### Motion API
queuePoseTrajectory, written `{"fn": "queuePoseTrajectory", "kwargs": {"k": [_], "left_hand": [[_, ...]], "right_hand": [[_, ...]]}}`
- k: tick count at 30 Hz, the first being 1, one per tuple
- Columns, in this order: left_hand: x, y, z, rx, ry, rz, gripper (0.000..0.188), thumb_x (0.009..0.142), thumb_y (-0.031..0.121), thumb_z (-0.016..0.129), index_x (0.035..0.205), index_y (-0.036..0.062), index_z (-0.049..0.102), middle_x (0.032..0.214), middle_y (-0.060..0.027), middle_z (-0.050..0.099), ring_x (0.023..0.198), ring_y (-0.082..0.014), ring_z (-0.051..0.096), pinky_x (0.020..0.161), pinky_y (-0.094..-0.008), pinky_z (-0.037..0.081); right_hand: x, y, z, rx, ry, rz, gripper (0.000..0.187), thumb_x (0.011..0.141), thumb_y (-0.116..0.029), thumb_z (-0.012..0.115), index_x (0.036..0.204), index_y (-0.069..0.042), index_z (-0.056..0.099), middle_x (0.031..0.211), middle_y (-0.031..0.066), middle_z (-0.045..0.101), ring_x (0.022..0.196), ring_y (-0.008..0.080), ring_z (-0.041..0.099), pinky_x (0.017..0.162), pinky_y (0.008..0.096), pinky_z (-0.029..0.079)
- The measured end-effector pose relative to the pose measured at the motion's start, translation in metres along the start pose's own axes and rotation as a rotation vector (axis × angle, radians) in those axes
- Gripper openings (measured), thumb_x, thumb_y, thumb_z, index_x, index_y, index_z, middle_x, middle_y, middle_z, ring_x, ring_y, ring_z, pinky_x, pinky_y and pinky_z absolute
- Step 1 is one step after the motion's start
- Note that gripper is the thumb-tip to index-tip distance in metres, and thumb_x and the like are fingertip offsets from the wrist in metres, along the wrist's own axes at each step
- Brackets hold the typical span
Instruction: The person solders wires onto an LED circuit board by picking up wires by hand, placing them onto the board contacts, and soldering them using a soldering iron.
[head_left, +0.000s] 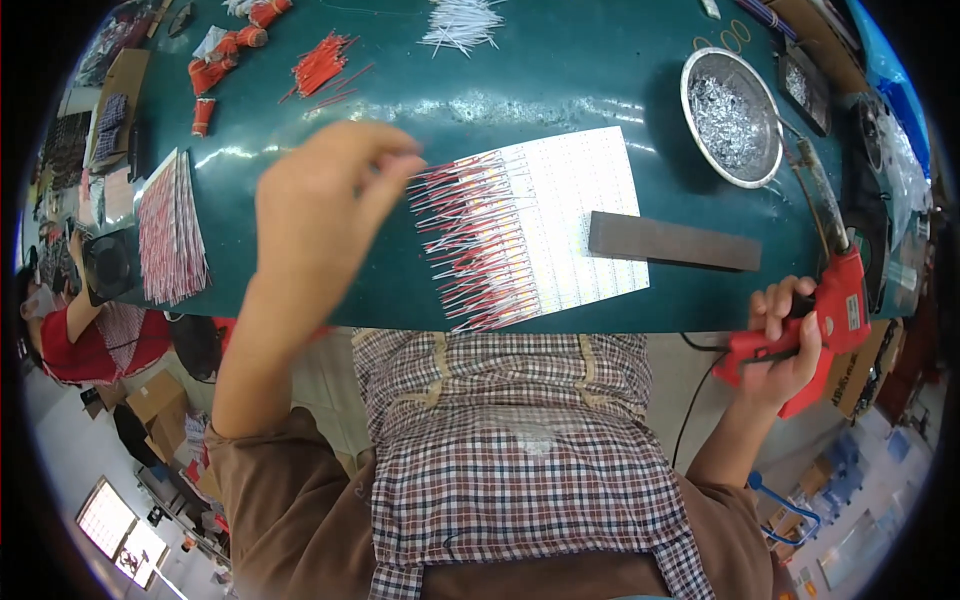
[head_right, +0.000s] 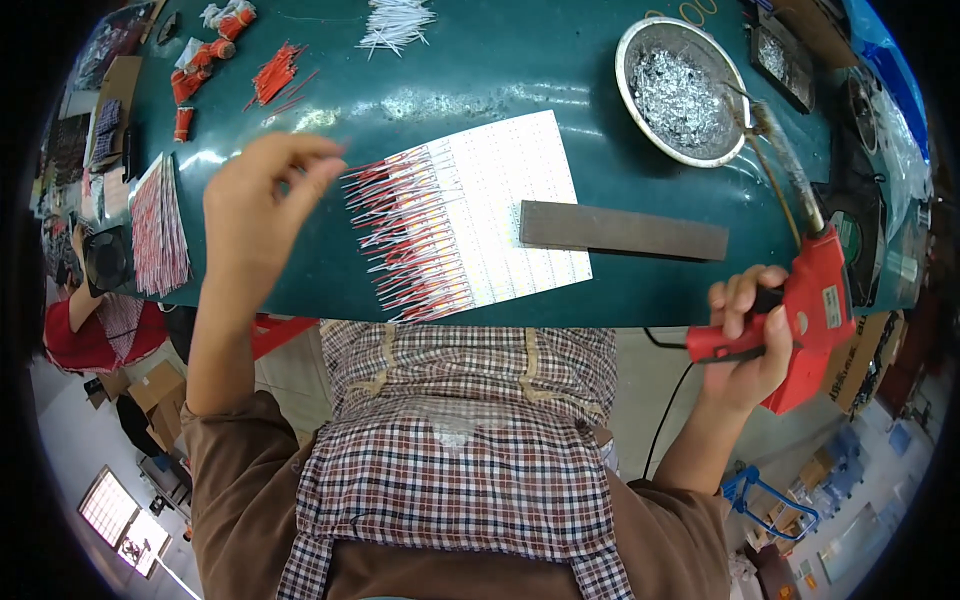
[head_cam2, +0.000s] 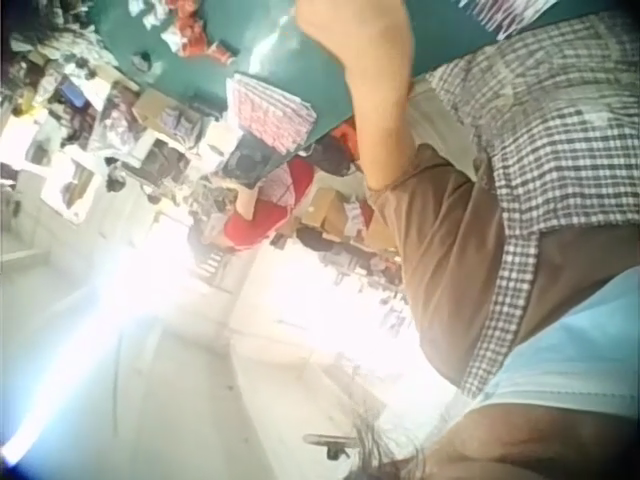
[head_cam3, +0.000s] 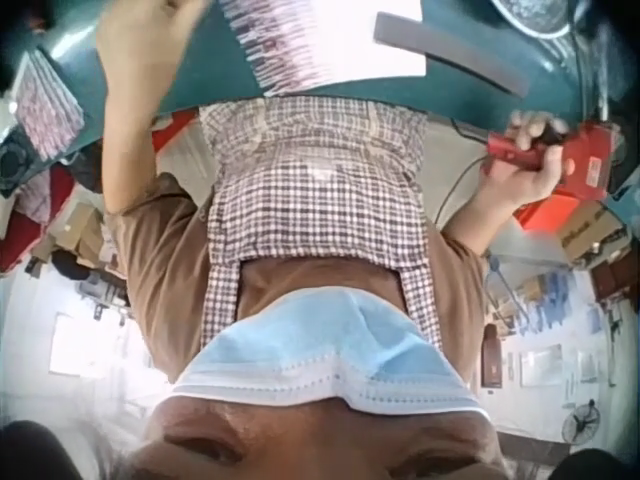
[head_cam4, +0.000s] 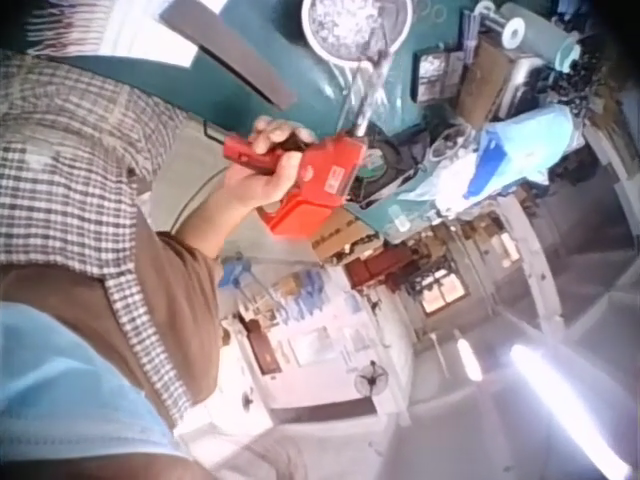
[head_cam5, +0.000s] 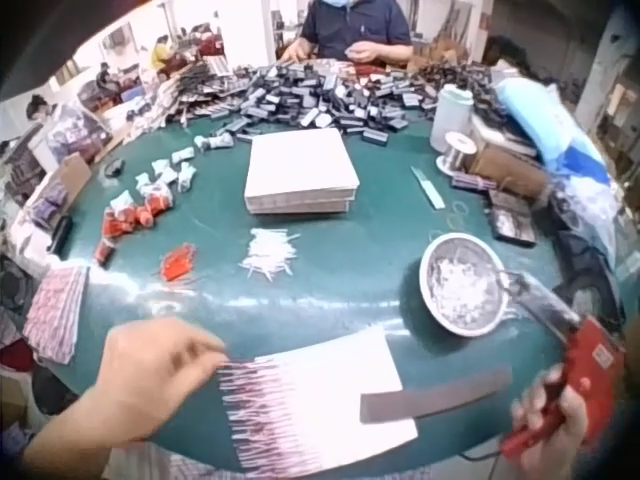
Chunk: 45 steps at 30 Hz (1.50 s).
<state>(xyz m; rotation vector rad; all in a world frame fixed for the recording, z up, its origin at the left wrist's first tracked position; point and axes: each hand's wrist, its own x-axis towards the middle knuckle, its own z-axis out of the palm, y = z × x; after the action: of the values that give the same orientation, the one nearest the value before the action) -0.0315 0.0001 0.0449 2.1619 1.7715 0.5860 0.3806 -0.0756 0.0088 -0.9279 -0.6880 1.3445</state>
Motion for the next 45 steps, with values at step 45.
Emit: {"fn": "queuePoseTrajectory", "kwargs": {"k": [45], "left_hand": [[0.074, -0.025, 0.03, -0.028, 0.102, -0.064, 0.011, 0.089, 0.012, 0.076, 0.099, 0.007, 0.073, 0.093, -0.0035, 0.073, 0.074, -0.0178, 0.072, 0.066, -0.0302, 0.054]], "right_hand": [[-0.046, 0.023, 0.071, -0.362, -0.032, 0.166, 0.045, 0.097, -0.028, 0.068, 0.123, 0.004, 0.051, 0.073, 0.008, 0.056, 0.05, 0.0106, 0.05, 0.06, 0.0293, 0.052]]}}
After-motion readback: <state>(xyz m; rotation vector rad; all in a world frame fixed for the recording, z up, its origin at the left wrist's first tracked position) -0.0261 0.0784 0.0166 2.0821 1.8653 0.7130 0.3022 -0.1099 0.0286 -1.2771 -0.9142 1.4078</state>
